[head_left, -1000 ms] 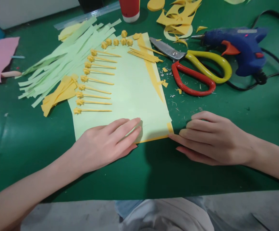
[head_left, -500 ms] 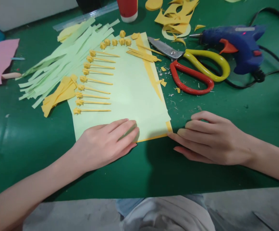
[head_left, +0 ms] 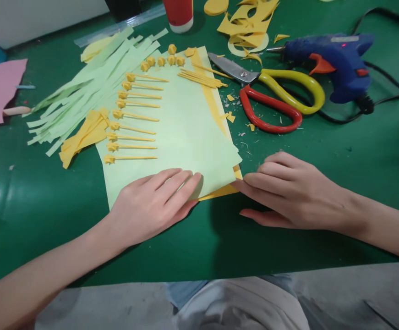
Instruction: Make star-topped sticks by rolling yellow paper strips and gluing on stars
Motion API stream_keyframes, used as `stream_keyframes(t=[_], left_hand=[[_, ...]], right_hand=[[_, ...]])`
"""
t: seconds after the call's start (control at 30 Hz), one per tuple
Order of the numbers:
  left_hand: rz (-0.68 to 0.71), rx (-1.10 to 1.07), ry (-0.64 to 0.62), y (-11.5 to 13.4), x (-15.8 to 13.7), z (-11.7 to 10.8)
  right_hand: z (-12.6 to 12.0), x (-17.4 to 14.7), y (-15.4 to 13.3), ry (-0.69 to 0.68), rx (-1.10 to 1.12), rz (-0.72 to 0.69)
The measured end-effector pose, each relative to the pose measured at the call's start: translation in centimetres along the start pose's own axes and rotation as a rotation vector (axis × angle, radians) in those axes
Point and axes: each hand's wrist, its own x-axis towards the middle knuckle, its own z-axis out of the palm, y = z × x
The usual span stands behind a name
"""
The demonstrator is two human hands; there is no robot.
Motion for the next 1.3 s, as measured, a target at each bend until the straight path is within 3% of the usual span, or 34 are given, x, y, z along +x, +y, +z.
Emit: stream_keyframes(t=[0.17,0.4,0.57,0.93,1.3], left_hand=[[0.060,0.072,0.015,0.3,-0.4,0.1],[-0.089,0.057,-0.045,0.0,-0.1,-0.2],[-0.101,0.040,-0.039,-0.2,-0.2,-0.3],[-0.136,0.034,-0.061,-0.4,-0.4,-0.5],[-0.113,-0.033,-0.083,-0.7,-0.3,-0.6]], right_hand=[[0.3,0.2,0.2,0.002,0.060,0.068],[0.7,0.1,1.0,0.033,0.178,0.133],[0.6,-0.1,1.7,0.046,0.157,0.194],[-0.5,-0.2,2.3,-0.001,0.037,-0.029],[0.1,-0.2,2.0,-0.026,0.105,0.030]])
